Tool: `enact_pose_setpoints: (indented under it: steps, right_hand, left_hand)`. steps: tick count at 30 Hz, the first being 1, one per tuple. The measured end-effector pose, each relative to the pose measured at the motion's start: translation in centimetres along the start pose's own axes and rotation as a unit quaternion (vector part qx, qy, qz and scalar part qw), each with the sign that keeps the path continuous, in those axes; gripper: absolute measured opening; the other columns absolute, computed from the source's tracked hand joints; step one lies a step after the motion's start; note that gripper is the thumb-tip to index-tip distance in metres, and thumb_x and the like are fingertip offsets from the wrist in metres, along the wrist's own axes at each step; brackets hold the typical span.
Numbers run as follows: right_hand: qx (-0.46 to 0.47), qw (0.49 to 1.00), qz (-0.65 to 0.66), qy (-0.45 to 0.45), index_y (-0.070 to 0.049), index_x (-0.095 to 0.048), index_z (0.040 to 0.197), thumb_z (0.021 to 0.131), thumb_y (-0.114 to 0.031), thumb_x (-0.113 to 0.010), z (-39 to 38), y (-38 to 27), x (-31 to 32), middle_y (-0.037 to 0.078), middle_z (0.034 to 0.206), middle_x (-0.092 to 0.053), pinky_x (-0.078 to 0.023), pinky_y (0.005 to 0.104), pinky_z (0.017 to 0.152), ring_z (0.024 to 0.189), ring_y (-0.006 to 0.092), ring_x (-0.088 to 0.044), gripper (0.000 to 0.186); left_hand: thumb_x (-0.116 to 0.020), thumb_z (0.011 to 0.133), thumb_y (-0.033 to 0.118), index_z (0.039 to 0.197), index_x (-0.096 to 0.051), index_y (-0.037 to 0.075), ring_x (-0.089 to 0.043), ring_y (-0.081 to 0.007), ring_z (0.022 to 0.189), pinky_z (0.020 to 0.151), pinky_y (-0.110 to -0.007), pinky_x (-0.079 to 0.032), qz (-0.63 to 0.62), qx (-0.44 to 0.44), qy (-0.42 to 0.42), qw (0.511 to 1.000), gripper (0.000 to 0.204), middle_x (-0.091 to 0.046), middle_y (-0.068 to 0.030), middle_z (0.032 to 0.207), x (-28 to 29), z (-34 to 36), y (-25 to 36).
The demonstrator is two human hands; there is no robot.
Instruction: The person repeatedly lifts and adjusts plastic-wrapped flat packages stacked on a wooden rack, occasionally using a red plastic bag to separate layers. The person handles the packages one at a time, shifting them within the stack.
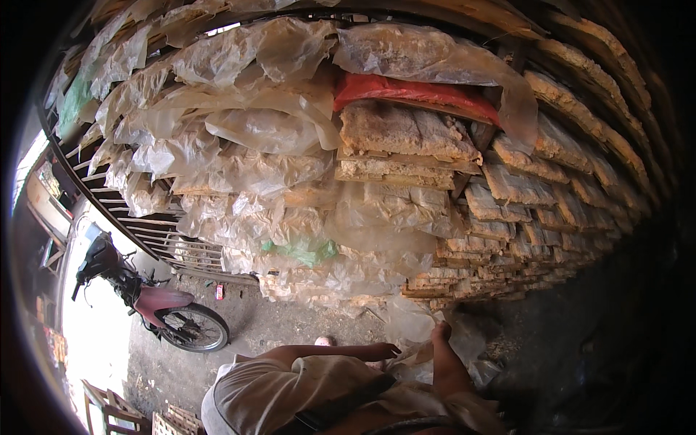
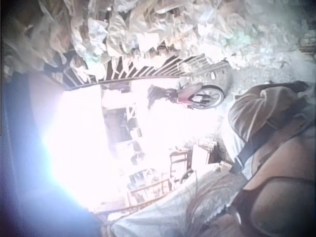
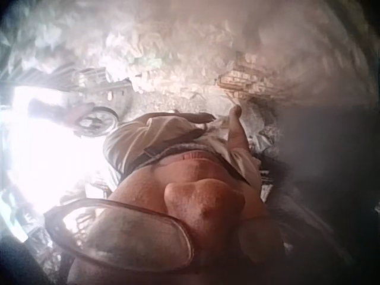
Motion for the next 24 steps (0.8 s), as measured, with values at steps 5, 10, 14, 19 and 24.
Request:
enact_pose_setpoints:
  steps: [5, 10, 14, 19, 24]
  right_hand:
    - [0.109, 0.908, 0.361, -0.184, 0.001, -0.059, 0.100, 0.088, -0.016, -0.049, 5.0, -13.1, 9.3, 0.006, 0.074, -0.062, -0.046, 0.0241, 0.062, 0.066, 0.0108, -0.057, 0.023]
    - [0.423, 0.789, 0.324, 0.305, -0.003, -0.058, 0.100, 0.082, -0.016, -0.057, -7.7, -35.1, 50.0, 0.007, 0.085, -0.060, -0.041, 0.0289, 0.070, 0.077, 0.0161, -0.053, 0.023]
    - [0.398, 0.714, -0.036, 0.575, -0.008, -0.054, 0.112, 0.073, -0.021, -0.065, -11.9, -43.5, 60.4, 0.008, 0.108, -0.055, -0.034, 0.0375, 0.089, 0.104, 0.0226, -0.047, 0.043]
    - [0.411, 0.682, -0.108, 0.596, -0.014, -0.063, 0.099, 0.075, -0.006, -0.059, -10.0, -45.3, 63.9, -0.001, 0.087, -0.062, -0.041, 0.0325, 0.079, 0.084, 0.0199, -0.056, 0.025]
    - [0.479, 0.648, 0.059, 0.590, -0.003, -0.062, 0.083, 0.070, -0.001, -0.050, -12.2, -46.4, 65.3, 0.016, 0.084, -0.061, -0.043, 0.0355, 0.077, 0.083, 0.0301, -0.058, 0.018]
  left_hand:
    - [-0.057, 0.081, 0.015, 0.109, -0.055, 0.005, -0.060, -0.0151, 0.088, 0.077, -0.028, -0.047, -0.155, 0.307, 0.113, 0.932, 0.029, -0.064, -0.0099, 0.096, 11.9, -11.0, 1.9]
    - [-0.058, 0.076, 0.012, 0.115, -0.051, 0.003, -0.059, -0.0200, 0.088, 0.076, -0.033, -0.045, -0.284, 0.529, 0.305, 0.739, 0.040, -0.063, -0.0105, 0.095, 17.5, -22.6, 1.0]
    - [-0.058, 0.076, 0.014, 0.117, -0.047, 0.005, -0.055, -0.0240, 0.098, 0.086, -0.040, -0.038, -0.375, 0.535, 0.456, 0.604, 0.044, -0.062, -0.0112, 0.101, 19.2, -27.6, 0.7]
    - [-0.049, 0.082, 0.016, 0.120, -0.043, 0.006, -0.052, -0.0241, 0.104, 0.091, -0.040, -0.033, -0.440, 0.457, 0.518, 0.574, 0.040, -0.059, -0.0123, 0.108, 20.6, -26.3, 3.0]
    - [-0.047, 0.083, 0.015, 0.119, -0.042, 0.006, -0.050, -0.0252, 0.107, 0.092, -0.040, -0.033, -0.470, 0.455, 0.525, 0.544, 0.038, -0.057, -0.0125, 0.112, 19.7, -28.8, 3.8]
Point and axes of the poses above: each hand's wrist, its own z-axis towards the middle knuckle, its own x-axis out of the back of the hand, y = z × x, the point moved 9 cm from there along z, towards the middle knuckle
